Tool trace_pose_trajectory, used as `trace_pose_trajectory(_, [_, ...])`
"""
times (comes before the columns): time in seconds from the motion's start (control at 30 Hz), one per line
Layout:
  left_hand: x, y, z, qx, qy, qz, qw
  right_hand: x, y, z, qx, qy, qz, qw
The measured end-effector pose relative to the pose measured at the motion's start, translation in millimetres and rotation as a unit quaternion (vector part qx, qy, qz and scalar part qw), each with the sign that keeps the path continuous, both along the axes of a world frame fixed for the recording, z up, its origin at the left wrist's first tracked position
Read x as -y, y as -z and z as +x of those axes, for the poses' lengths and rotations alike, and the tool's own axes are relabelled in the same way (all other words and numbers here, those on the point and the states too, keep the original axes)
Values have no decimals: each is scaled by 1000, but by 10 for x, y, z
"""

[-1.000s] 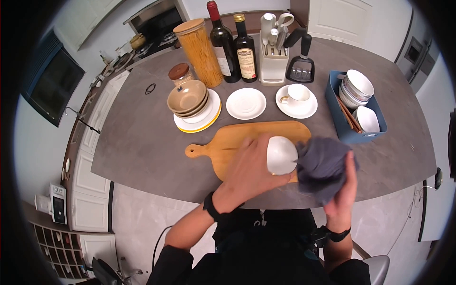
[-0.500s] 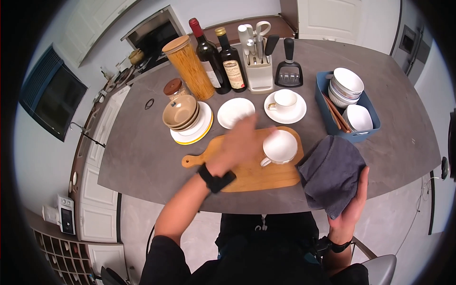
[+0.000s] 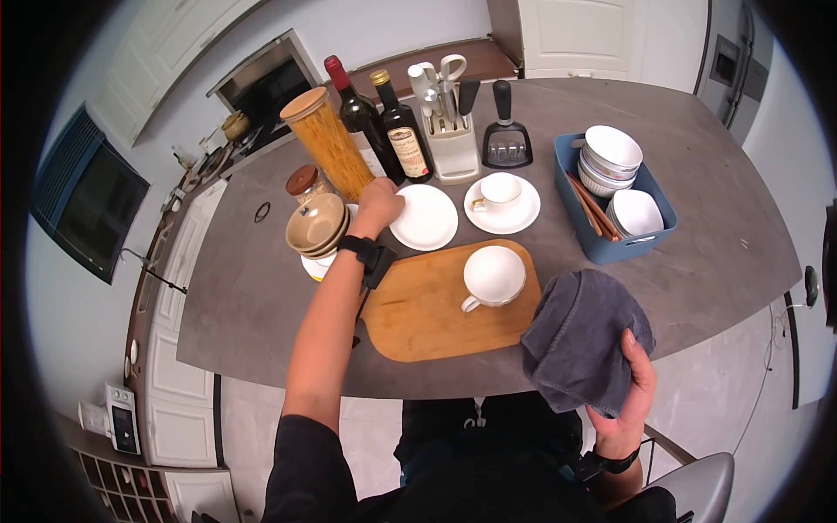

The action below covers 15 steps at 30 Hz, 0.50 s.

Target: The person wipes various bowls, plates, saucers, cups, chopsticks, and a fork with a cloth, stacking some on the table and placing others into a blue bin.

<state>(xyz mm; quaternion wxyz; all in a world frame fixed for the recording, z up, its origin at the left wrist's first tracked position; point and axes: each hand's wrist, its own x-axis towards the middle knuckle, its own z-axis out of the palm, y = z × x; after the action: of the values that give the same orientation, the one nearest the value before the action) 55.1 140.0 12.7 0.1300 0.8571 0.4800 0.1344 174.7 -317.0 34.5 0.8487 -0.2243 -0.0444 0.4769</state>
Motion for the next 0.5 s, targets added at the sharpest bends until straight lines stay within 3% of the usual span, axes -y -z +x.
trace_pose_trajectory(0.13, [390, -279, -417, 170, -13, 71, 983, -188, -138, -148, 2, -9, -10, 1000])
trace_pose_trajectory(0.17, [600, -354, -523, 296, -25, -65, 953, -282, -200, -227, 48, 30, 3, 998])
trace_pose_trajectory(0.2, [892, -472, -622, 413, -36, -198, 888, -381, -255, -314, 94, 68, 15, 993])
trace_pose_trajectory(0.27, [1456, -637, -814, 477, -43, -300, 825, -690, -158, -488, 299, 106, 51, 947])
trace_pose_trajectory(0.3, [1680, -609, -923, 523, -14, -369, 769, -885, -192, -541, 495, 135, 23, 858])
trace_pose_trajectory(0.33, [1883, -559, -1027, 564, 16, -432, 704, -1087, -246, -597, 667, 157, -3, 728])
trace_pose_trajectory(0.4, [2233, -445, -1184, 643, 31, -577, 502, -1374, -328, -815, 838, 136, -88, 520])
trace_pose_trajectory(0.43, [2418, -372, -1201, 684, 26, -557, 470, -1434, -268, -954, 860, 109, -102, 488])
trace_pose_trajectory(0.47, [2544, -354, -1234, 707, 40, -530, 467, -1485, -193, -1069, 880, 83, -115, 453])
trace_pose_trajectory(0.5, [2588, -368, -1260, 709, 33, -516, 479, -1453, -124, -1132, 869, 39, -91, 485])
